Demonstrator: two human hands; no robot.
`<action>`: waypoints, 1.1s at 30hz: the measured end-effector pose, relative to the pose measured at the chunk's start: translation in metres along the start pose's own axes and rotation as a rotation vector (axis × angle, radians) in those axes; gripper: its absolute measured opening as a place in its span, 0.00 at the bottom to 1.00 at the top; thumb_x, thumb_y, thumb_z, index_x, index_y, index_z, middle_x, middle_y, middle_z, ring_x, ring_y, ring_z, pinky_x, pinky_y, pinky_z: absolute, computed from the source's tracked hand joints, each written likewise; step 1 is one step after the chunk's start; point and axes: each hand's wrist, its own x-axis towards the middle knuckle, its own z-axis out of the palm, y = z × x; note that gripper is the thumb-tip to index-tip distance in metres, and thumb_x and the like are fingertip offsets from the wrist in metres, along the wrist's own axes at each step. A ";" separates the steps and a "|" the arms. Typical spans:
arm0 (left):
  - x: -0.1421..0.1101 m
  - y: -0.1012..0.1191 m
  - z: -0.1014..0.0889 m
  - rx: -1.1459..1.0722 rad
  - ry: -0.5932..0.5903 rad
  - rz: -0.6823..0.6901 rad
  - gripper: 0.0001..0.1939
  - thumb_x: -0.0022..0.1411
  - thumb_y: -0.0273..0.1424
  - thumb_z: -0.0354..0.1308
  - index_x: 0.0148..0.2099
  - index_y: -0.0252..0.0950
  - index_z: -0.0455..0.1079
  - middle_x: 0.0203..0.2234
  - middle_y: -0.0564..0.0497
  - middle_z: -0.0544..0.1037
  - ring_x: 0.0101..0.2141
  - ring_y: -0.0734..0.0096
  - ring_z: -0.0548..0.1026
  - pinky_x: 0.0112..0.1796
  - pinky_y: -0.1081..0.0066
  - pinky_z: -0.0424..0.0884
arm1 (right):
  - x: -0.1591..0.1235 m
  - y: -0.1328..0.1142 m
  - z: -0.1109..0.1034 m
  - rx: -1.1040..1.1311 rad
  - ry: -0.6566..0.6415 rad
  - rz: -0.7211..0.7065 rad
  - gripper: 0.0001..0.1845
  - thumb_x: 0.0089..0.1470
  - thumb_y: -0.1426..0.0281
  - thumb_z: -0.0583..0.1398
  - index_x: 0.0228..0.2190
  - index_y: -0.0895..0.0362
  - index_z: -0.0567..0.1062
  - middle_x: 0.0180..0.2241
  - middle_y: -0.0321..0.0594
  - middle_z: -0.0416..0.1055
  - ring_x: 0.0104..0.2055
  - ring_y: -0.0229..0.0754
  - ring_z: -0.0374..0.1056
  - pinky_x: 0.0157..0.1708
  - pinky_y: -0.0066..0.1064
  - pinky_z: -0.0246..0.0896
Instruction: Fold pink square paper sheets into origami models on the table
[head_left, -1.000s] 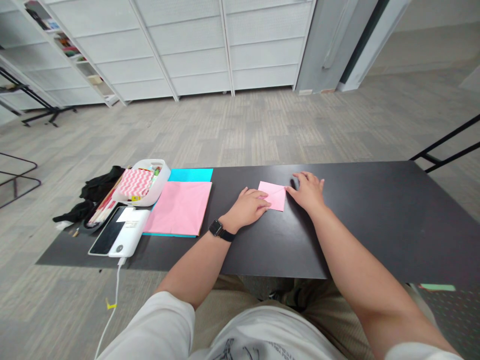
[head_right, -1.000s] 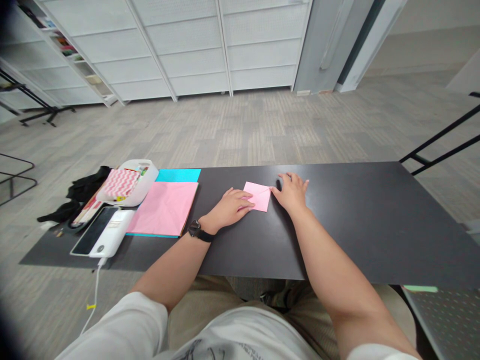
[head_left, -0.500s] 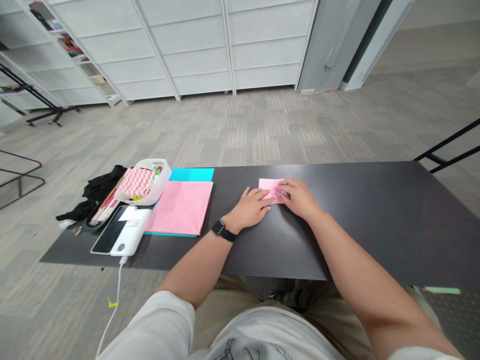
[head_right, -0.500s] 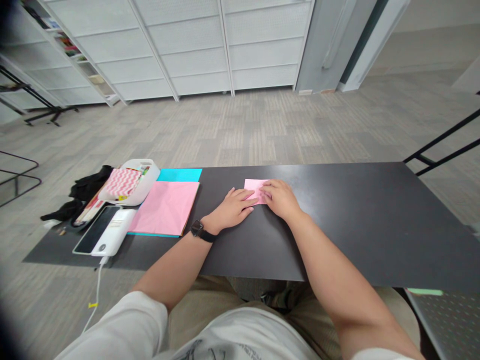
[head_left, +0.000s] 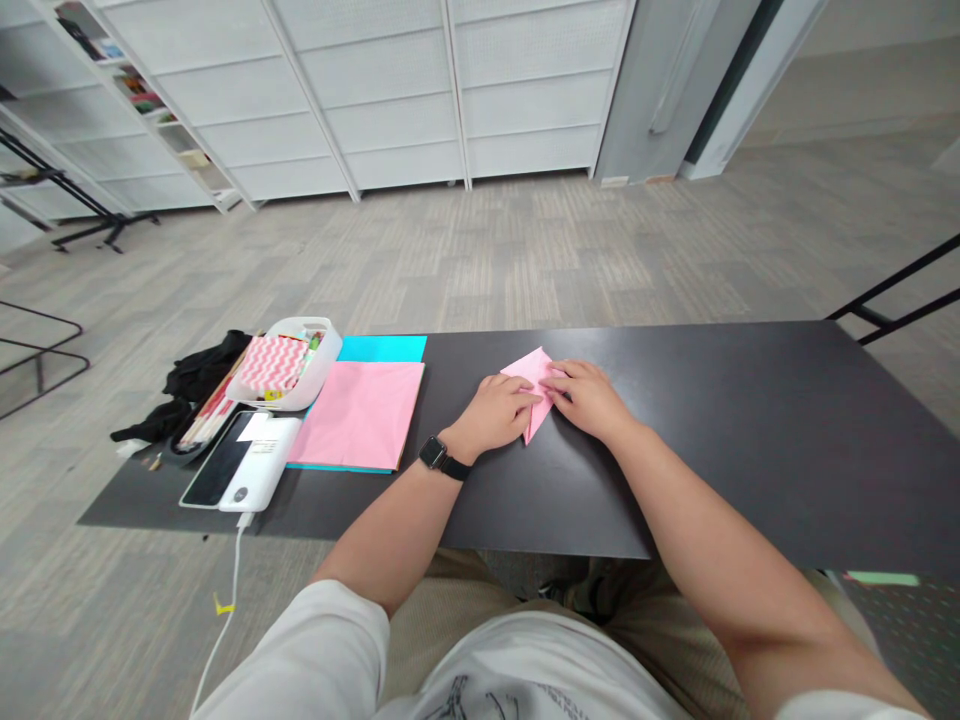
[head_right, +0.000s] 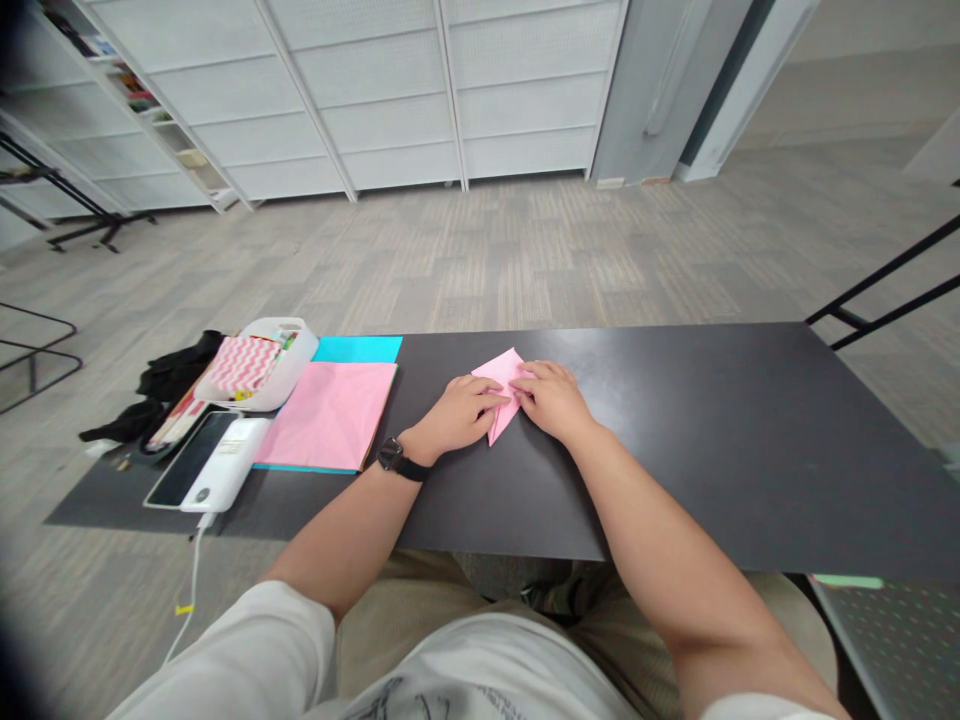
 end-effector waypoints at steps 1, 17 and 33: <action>0.000 0.000 -0.001 0.005 -0.003 -0.001 0.19 0.75 0.31 0.53 0.59 0.47 0.80 0.58 0.48 0.79 0.58 0.57 0.73 0.63 0.52 0.65 | 0.000 0.000 0.001 -0.010 0.002 0.001 0.17 0.67 0.67 0.60 0.51 0.44 0.85 0.63 0.43 0.74 0.64 0.57 0.67 0.65 0.58 0.61; 0.002 -0.002 0.004 0.078 0.028 -0.093 0.16 0.75 0.37 0.56 0.59 0.46 0.80 0.65 0.52 0.76 0.58 0.55 0.72 0.63 0.52 0.65 | 0.007 0.000 0.008 0.025 0.139 0.021 0.07 0.64 0.67 0.64 0.40 0.50 0.84 0.53 0.46 0.75 0.56 0.56 0.69 0.57 0.52 0.64; 0.002 -0.003 0.004 0.091 0.040 -0.220 0.18 0.74 0.36 0.56 0.61 0.47 0.77 0.65 0.52 0.77 0.60 0.54 0.72 0.64 0.49 0.61 | 0.000 0.000 0.001 0.007 -0.001 -0.076 0.19 0.61 0.59 0.68 0.52 0.48 0.82 0.62 0.49 0.70 0.65 0.60 0.65 0.66 0.58 0.61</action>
